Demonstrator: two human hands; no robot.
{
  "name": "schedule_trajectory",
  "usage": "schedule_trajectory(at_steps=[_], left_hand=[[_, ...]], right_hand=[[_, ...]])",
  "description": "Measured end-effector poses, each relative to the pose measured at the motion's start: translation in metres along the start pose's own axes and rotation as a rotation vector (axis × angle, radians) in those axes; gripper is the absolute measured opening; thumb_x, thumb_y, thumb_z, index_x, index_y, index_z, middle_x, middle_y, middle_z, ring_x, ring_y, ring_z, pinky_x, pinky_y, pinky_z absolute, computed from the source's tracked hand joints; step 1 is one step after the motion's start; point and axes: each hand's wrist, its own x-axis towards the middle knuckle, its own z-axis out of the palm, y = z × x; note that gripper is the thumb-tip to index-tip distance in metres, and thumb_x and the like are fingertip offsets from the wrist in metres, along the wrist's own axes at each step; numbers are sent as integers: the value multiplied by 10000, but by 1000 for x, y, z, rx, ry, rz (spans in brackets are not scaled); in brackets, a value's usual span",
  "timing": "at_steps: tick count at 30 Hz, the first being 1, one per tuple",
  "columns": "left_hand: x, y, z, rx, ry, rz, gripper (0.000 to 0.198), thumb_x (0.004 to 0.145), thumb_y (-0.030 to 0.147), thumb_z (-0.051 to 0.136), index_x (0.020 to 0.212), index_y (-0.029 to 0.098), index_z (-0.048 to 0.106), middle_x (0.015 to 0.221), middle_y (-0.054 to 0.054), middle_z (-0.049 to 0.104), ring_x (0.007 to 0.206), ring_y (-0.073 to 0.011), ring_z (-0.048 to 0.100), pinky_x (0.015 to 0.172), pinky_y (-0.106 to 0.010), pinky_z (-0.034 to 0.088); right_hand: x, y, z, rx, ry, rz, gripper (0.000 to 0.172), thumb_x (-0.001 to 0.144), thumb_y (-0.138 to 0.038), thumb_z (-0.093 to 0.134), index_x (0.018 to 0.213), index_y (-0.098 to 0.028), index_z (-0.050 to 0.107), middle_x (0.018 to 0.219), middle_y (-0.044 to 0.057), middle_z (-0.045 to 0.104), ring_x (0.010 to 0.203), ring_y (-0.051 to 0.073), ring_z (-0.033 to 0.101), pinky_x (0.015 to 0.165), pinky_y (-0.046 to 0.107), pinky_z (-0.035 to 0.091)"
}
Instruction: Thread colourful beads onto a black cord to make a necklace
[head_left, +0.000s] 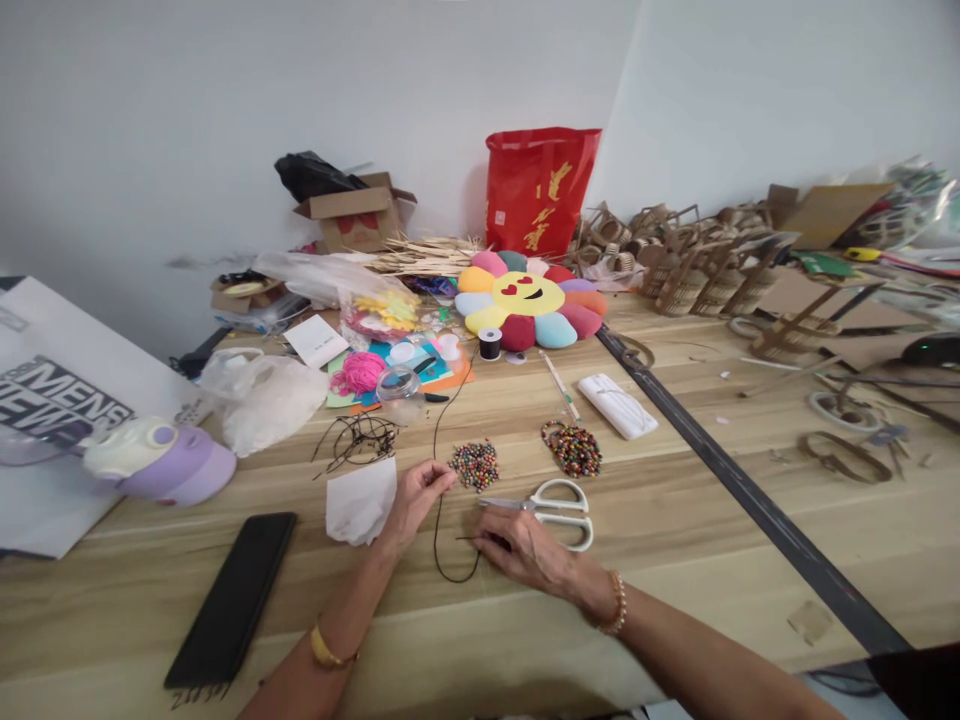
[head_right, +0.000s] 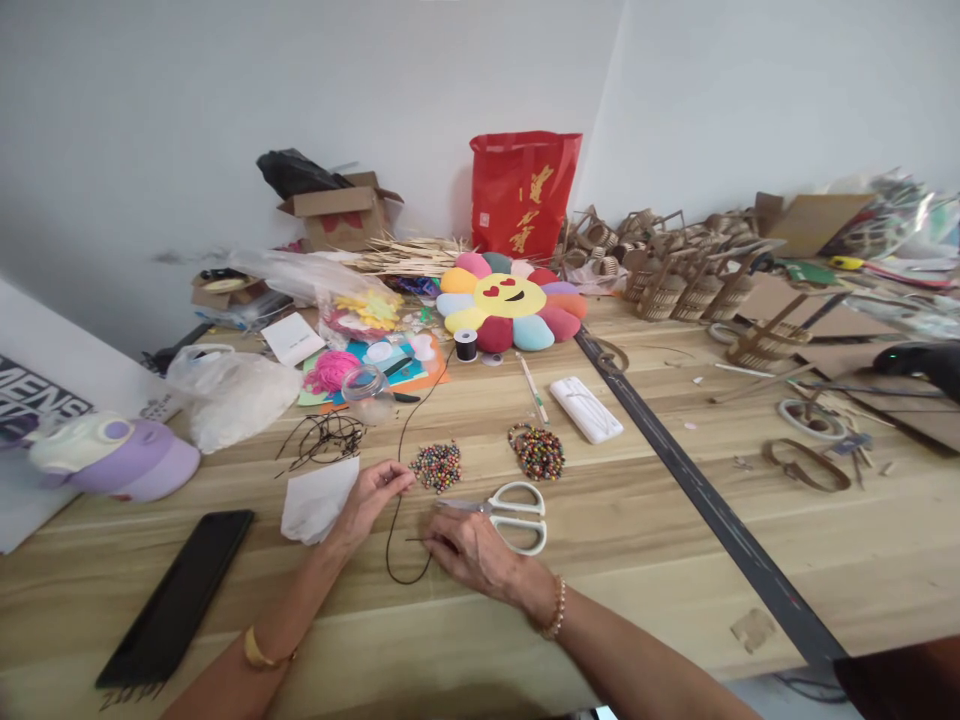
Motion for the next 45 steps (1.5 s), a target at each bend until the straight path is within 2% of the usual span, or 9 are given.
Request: schedule_trajectory(at_steps=[5, 9, 14, 17, 23, 27, 31, 35, 45], left_hand=[[0, 4, 0, -72, 11, -36, 241, 638, 365, 692, 656, 133, 628, 595, 4, 614, 594, -126, 540, 599, -236, 438], [-1, 5, 1, -119, 47, -56, 232, 635, 354, 706, 652, 133, 637, 627, -8, 643, 613, -129, 561, 610, -233, 456], [4, 3, -1, -170, 165, -26, 237, 621, 354, 716, 660, 134, 636, 615, -10, 652, 599, -130, 577, 604, -231, 471], [9, 3, -6, -91, 225, 19, 218, 636, 345, 697, 668, 136, 644, 609, -8, 656, 594, -137, 590, 610, -238, 481], [13, 7, -19, 319, 143, 163, 142, 696, 183, 632, 813, 133, 695, 805, -67, 713, 713, -176, 642, 701, -283, 516], [14, 9, -15, 638, 43, 208, 207, 692, 62, 617, 865, 145, 697, 902, -77, 694, 722, -176, 642, 716, -298, 518], [18, 7, -8, 859, -1, 285, 225, 714, 42, 623, 891, 162, 694, 902, -76, 682, 846, -217, 639, 793, -334, 506], [23, 1, -5, 942, -7, 333, 234, 749, 24, 576, 911, 153, 686, 905, -81, 677, 880, -223, 628, 821, -343, 496], [27, -6, -1, 897, -51, 365, 200, 788, 41, 543, 875, 150, 687, 883, -79, 662, 838, -207, 620, 781, -322, 496]], right_hand=[[2, -1, -3, 66, 63, 60, 164, 900, -180, 475, 786, -194, 592, 756, 29, 571, 659, 147, 516, 607, 249, 400], [6, 2, -3, 116, 158, 142, 92, 842, -149, 537, 776, -172, 597, 686, 6, 562, 608, 126, 489, 564, 227, 379], [19, 8, -15, 163, 164, 221, 21, 804, -156, 601, 793, -154, 620, 626, -21, 551, 551, 103, 470, 518, 202, 359], [28, 15, -25, 145, 171, 212, 56, 834, -176, 580, 801, -155, 621, 691, -1, 599, 591, 108, 499, 536, 203, 365], [31, 38, -19, 60, 173, 125, 120, 879, -187, 525, 786, -161, 596, 713, 11, 594, 595, 112, 491, 540, 210, 364], [27, 41, -15, 54, 159, 32, 123, 885, -174, 512, 788, -166, 589, 753, 30, 603, 656, 127, 520, 600, 224, 392], [25, 41, -14, 62, 181, 27, 101, 864, -153, 531, 780, -165, 586, 739, 25, 597, 640, 123, 513, 589, 219, 387], [24, 42, -13, 67, 157, 22, 93, 848, -132, 536, 775, -163, 585, 727, 18, 589, 616, 115, 495, 563, 212, 369], [25, 40, -14, 68, 151, 42, 101, 852, -150, 529, 771, -160, 589, 711, 15, 579, 594, 108, 478, 548, 207, 361]])
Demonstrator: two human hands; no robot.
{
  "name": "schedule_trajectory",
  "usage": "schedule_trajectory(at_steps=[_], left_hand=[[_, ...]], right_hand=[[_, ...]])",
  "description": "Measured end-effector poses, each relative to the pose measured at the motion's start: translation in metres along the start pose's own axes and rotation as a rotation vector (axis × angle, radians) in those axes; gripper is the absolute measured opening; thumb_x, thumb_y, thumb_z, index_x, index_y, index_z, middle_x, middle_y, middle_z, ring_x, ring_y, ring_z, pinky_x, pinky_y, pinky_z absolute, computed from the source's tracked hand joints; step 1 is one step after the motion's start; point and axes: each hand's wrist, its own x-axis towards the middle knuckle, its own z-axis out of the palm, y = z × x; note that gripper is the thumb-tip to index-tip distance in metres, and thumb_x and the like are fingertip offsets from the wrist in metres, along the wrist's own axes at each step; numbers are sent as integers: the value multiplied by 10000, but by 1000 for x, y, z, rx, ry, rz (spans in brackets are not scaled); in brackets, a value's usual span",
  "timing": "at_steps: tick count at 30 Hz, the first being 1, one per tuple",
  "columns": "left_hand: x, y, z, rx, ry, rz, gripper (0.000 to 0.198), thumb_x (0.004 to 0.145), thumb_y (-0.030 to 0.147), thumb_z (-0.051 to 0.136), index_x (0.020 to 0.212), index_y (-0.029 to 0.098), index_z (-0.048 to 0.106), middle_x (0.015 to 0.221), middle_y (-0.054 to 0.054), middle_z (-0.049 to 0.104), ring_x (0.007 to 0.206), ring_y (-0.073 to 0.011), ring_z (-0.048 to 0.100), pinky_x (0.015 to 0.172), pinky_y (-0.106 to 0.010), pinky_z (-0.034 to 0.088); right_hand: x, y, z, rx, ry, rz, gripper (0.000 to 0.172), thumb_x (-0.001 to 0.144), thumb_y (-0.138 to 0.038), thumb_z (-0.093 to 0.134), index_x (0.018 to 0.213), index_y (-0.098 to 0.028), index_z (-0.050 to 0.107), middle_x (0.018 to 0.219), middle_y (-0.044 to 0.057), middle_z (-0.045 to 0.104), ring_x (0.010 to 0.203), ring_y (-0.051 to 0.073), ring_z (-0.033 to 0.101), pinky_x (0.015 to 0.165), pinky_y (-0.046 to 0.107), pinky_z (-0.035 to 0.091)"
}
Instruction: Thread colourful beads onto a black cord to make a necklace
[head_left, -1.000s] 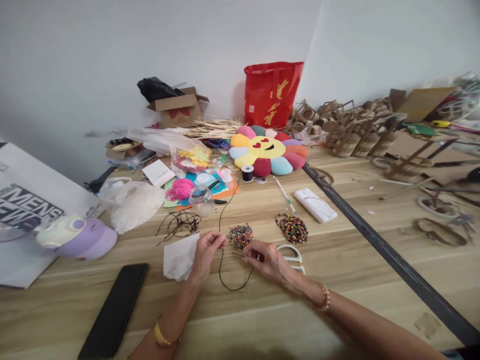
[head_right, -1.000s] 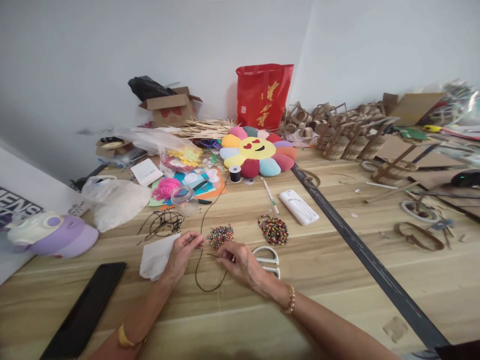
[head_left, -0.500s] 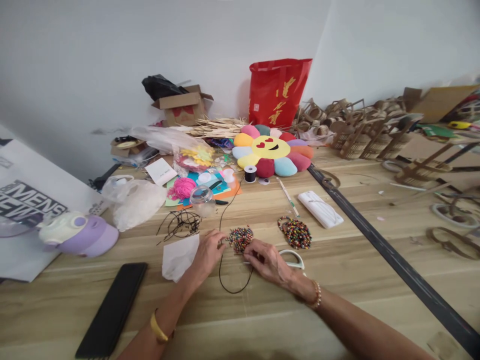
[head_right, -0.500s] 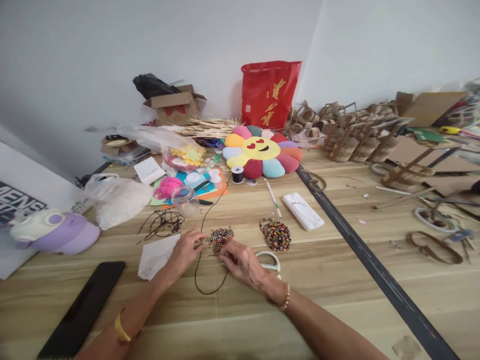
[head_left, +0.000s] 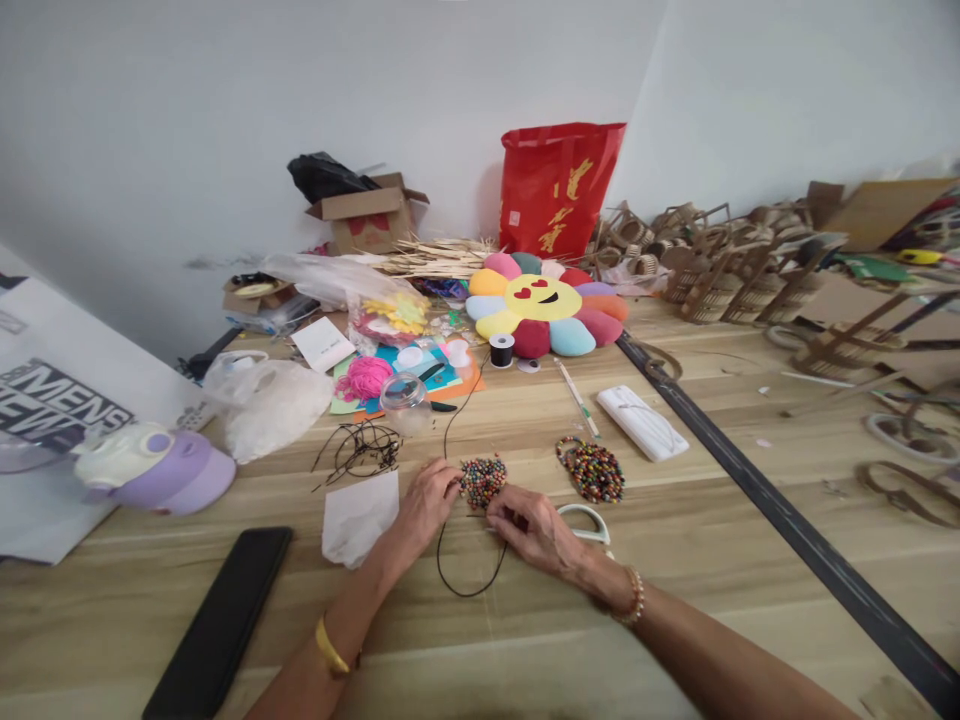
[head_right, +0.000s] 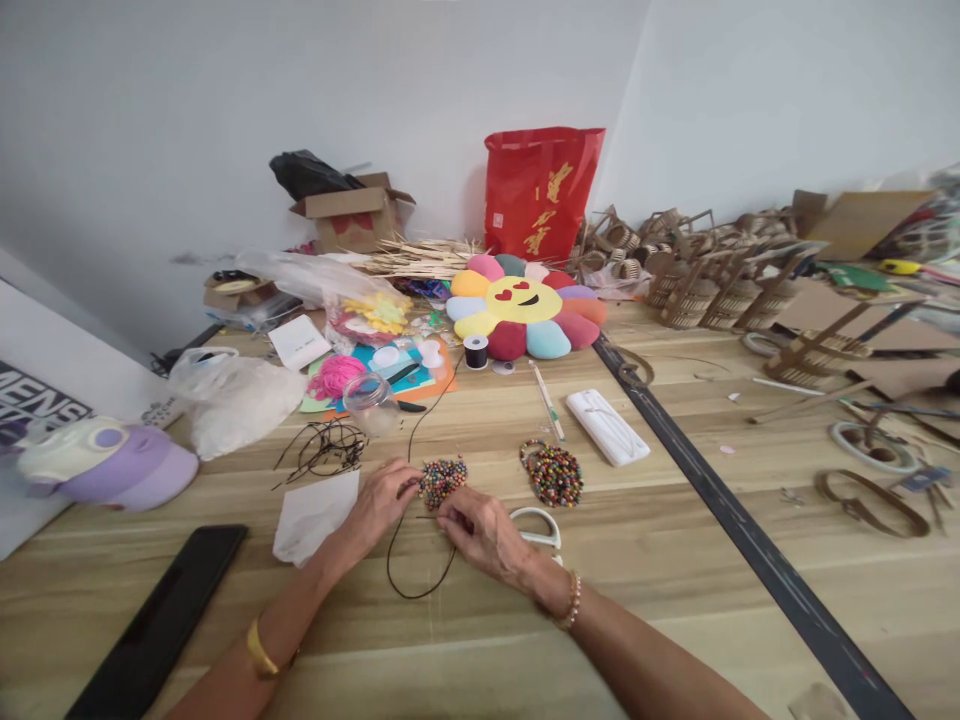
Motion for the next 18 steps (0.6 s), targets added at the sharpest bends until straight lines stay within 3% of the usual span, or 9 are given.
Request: schedule_trajectory(at_steps=[8, 18], left_hand=[[-4, -5, 1, -114, 33, 24, 224, 779, 64, 563, 937, 173, 680, 923, -65, 668, 864, -190, 627, 799, -305, 507], [-9, -6, -7, -253, 68, -20, 183, 780, 77, 552, 885, 155, 680, 866, -62, 675, 724, -152, 634, 723, -264, 516]], right_hand=[[2, -4, -1, 41, -7, 126, 119, 848, -200, 546, 759, -150, 605, 663, -2, 564, 560, 97, 448, 519, 201, 340], [4, 5, -3, 337, 5, 351, 250, 842, -402, 578, 800, -155, 572, 617, -29, 499, 528, 91, 417, 492, 204, 332]])
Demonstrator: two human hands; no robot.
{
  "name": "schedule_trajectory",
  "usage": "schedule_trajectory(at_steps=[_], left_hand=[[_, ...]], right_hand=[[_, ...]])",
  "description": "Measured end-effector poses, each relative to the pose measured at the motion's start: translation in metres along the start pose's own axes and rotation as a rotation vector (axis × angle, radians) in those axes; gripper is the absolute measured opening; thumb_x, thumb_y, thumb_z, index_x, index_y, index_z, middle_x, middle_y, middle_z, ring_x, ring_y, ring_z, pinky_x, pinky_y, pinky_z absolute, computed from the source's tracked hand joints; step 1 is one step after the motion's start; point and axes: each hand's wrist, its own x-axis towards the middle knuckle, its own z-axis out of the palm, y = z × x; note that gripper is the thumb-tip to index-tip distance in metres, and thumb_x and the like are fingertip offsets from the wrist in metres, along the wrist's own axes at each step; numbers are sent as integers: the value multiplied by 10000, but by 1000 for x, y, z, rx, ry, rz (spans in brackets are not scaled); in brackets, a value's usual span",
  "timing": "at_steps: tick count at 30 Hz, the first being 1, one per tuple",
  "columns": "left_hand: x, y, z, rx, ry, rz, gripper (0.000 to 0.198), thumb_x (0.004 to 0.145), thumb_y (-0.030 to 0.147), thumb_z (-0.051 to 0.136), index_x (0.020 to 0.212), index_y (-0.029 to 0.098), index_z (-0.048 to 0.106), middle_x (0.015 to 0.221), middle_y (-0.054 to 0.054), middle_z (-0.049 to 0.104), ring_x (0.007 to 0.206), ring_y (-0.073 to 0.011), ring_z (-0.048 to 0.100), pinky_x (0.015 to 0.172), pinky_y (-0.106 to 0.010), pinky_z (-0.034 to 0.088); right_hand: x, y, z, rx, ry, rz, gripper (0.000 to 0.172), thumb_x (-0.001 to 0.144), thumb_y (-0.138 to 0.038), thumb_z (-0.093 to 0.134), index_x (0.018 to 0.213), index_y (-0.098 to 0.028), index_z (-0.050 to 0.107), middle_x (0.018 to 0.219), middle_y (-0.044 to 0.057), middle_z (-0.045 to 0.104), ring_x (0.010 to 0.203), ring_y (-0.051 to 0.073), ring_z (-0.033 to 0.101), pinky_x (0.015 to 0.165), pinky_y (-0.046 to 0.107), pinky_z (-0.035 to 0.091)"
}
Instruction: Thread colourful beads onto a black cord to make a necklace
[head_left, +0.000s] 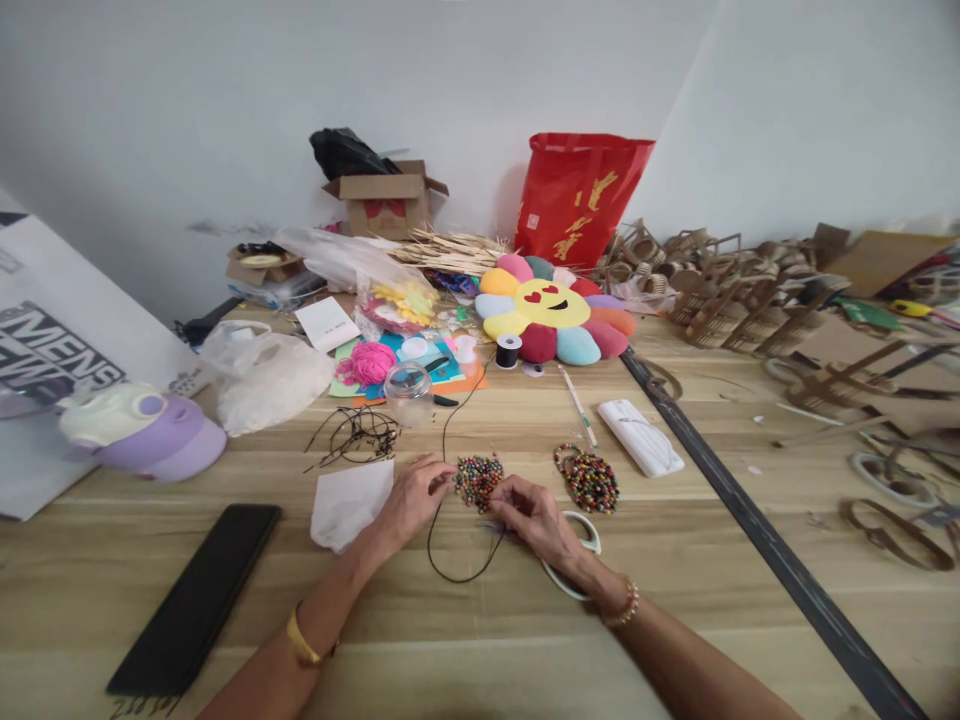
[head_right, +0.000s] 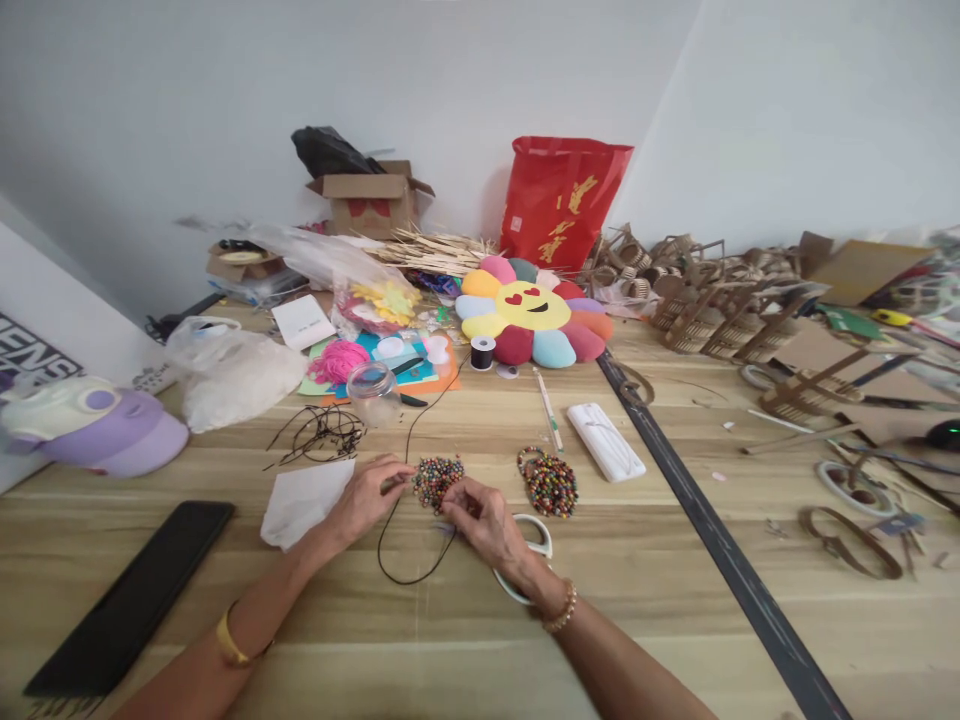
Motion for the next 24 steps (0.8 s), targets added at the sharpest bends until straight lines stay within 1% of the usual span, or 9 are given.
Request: schedule_trajectory(at_steps=[3, 6, 9, 12, 15, 18, 21, 24], left_hand=[[-1, 2, -2, 13, 16, -2, 152, 790, 97, 553, 838, 160, 683, 837, -59, 683, 745, -163, 629, 734, -264, 499], [-2, 4, -3, 6, 38, -1, 144, 805, 108, 543, 805, 158, 678, 815, -58, 685, 760, -167, 624, 750, -265, 481], [-2, 5, -4, -31, 39, -10, 136, 805, 118, 548, 789, 157, 677, 782, -48, 679, 715, -155, 611, 703, -248, 468], [-2, 6, -3, -73, 11, -26, 111, 792, 139, 576, 750, 154, 678, 729, -37, 674, 668, -146, 592, 647, -235, 450], [-3, 6, -1, -118, -26, -28, 75, 768, 173, 620, 739, 155, 687, 691, -26, 665, 646, -140, 580, 627, -228, 443], [-4, 6, 2, -133, -70, -29, 48, 721, 158, 656, 743, 163, 697, 676, -12, 653, 625, -131, 573, 616, -222, 437], [-4, 4, 5, -104, -123, -1, 71, 688, 125, 667, 720, 178, 701, 642, 3, 642, 633, -135, 571, 632, -225, 429], [-3, 2, 7, -52, -148, 40, 128, 668, 81, 647, 694, 195, 699, 606, 17, 633, 652, -145, 567, 646, -230, 417]], right_hand=[[0, 1, 0, 18, 13, 21, 300, 854, -454, 548, 772, -165, 534, 596, -39, 467, 507, 88, 408, 469, 200, 327], [1, 1, 0, 23, 38, 23, 306, 864, -468, 529, 785, -174, 511, 586, -47, 456, 493, 84, 406, 458, 196, 323], [2, 0, 0, 51, 58, 30, 320, 850, -493, 541, 797, -180, 507, 551, -60, 431, 467, 82, 388, 437, 193, 302], [3, -1, 0, 83, 69, 48, 358, 825, -529, 559, 783, -179, 503, 519, -67, 421, 437, 77, 370, 416, 192, 284], [4, -3, 0, 101, 70, 62, 387, 802, -553, 573, 766, -174, 505, 519, -62, 434, 424, 71, 365, 397, 189, 270], [5, -3, 0, 96, 68, 77, 391, 792, -555, 583, 769, -172, 509, 528, -57, 445, 425, 69, 370, 387, 181, 273], [5, -2, 1, 69, 52, 103, 381, 797, -546, 578, 784, -170, 516, 520, -57, 457, 410, 64, 364, 376, 173, 283], [5, -1, 1, 59, 41, 112, 370, 798, -535, 580, 773, -171, 516, 509, -59, 459, 395, 60, 362, 361, 167, 290]])
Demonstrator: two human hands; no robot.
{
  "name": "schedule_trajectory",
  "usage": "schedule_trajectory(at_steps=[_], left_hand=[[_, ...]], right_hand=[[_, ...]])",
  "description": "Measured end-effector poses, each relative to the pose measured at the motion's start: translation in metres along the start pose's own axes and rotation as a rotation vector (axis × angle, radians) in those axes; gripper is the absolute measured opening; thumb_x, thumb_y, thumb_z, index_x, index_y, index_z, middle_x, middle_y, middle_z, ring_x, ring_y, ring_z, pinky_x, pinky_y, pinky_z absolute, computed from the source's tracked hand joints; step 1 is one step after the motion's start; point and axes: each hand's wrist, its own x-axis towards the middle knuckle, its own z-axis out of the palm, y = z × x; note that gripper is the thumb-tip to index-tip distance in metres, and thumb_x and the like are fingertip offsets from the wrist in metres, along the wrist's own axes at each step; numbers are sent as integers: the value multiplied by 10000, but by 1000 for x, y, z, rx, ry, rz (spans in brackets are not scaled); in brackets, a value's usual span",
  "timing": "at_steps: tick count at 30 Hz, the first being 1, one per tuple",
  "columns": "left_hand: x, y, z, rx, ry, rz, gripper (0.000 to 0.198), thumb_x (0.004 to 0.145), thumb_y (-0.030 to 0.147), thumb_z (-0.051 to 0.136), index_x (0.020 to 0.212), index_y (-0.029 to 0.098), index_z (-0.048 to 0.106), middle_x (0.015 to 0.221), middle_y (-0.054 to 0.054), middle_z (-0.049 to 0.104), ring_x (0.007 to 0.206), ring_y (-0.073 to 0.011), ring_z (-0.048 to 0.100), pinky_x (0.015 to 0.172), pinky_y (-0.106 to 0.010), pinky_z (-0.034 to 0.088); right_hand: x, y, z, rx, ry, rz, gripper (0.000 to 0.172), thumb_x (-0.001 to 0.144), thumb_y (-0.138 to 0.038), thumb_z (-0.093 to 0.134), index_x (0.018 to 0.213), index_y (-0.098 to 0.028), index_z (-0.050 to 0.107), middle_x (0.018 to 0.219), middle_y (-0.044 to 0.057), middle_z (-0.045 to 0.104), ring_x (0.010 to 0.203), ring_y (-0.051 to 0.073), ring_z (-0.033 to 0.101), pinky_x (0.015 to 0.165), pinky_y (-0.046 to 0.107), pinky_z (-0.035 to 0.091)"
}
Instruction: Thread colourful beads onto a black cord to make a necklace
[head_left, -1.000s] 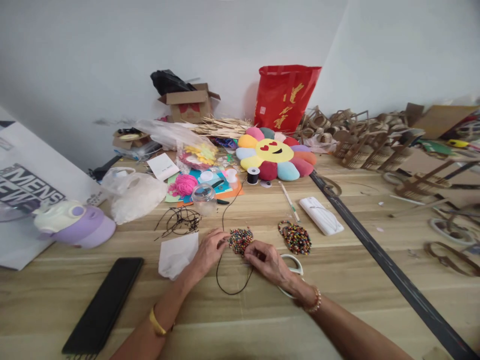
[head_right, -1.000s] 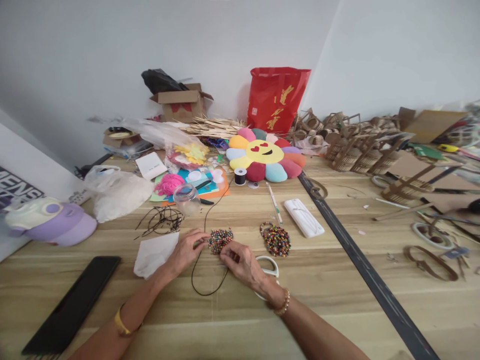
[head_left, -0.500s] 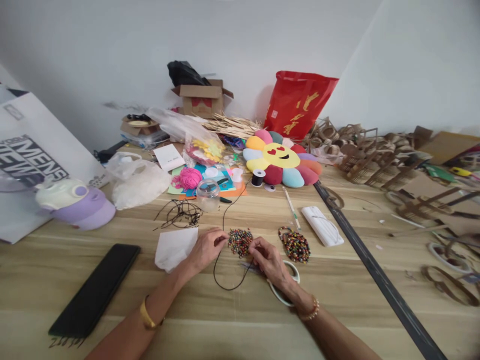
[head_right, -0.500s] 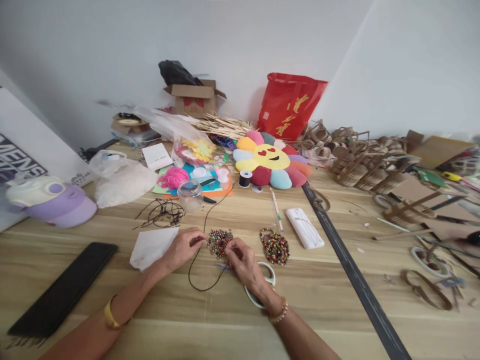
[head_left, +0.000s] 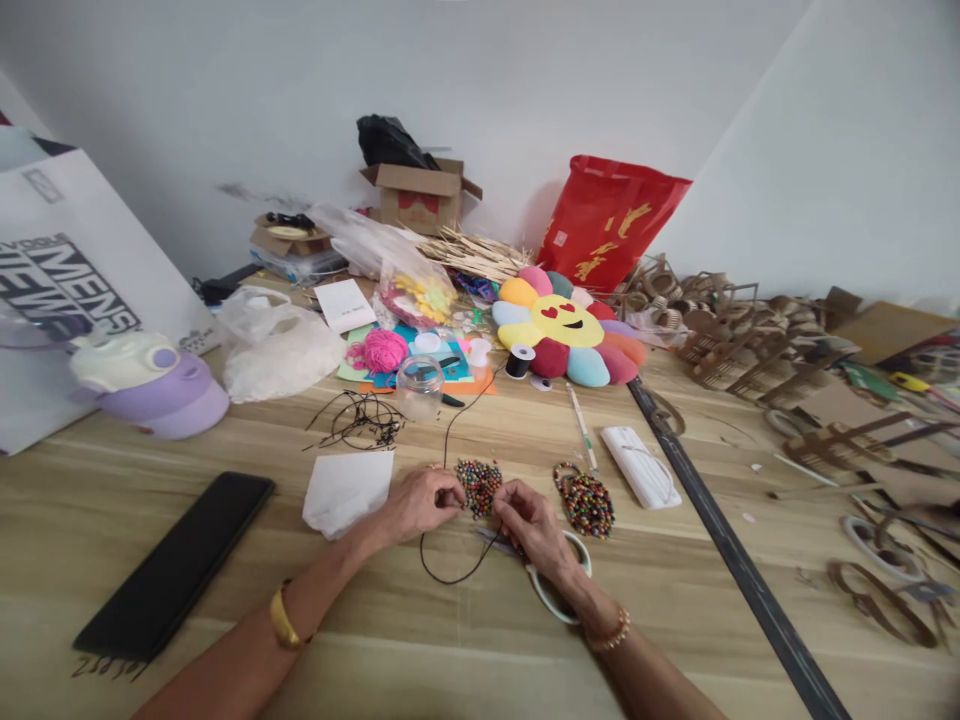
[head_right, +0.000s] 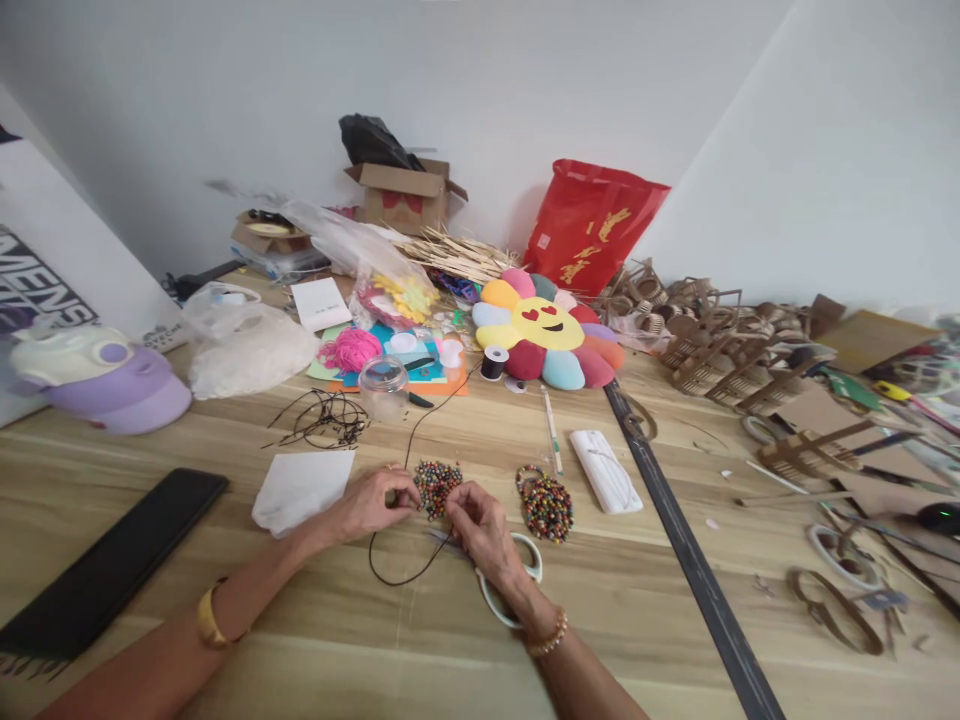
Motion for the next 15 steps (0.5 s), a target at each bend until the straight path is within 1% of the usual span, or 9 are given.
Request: schedule_trajectory(at_steps=[5, 9, 15], left_hand=[[1, -1, 2, 41, -4, 11, 143, 674, 79, 628, 689, 204, 696, 607, 20, 633, 654, -149, 565, 657, -237, 409], [1, 3, 1, 69, 5, -14, 131, 686, 88, 627, 697, 199, 695, 620, 10, 636, 657, -152, 572, 657, -238, 414], [2, 12, 1, 58, 20, -84, 55, 713, 161, 648, 699, 198, 688, 653, 6, 651, 629, -140, 581, 630, -229, 423]], right_hand=[[1, 2, 0, 18, -2, 2, 367, 796, -528, 588, 753, -171, 515, 511, -57, 464, 399, 62, 376, 355, 163, 310], [2, 4, 0, 23, -14, -4, 353, 806, -513, 583, 764, -169, 516, 531, -52, 481, 409, 60, 383, 362, 156, 316], [0, 1, 0, 16, -32, -2, 357, 803, -515, 582, 756, -168, 516, 530, -52, 487, 406, 56, 373, 375, 159, 304]])
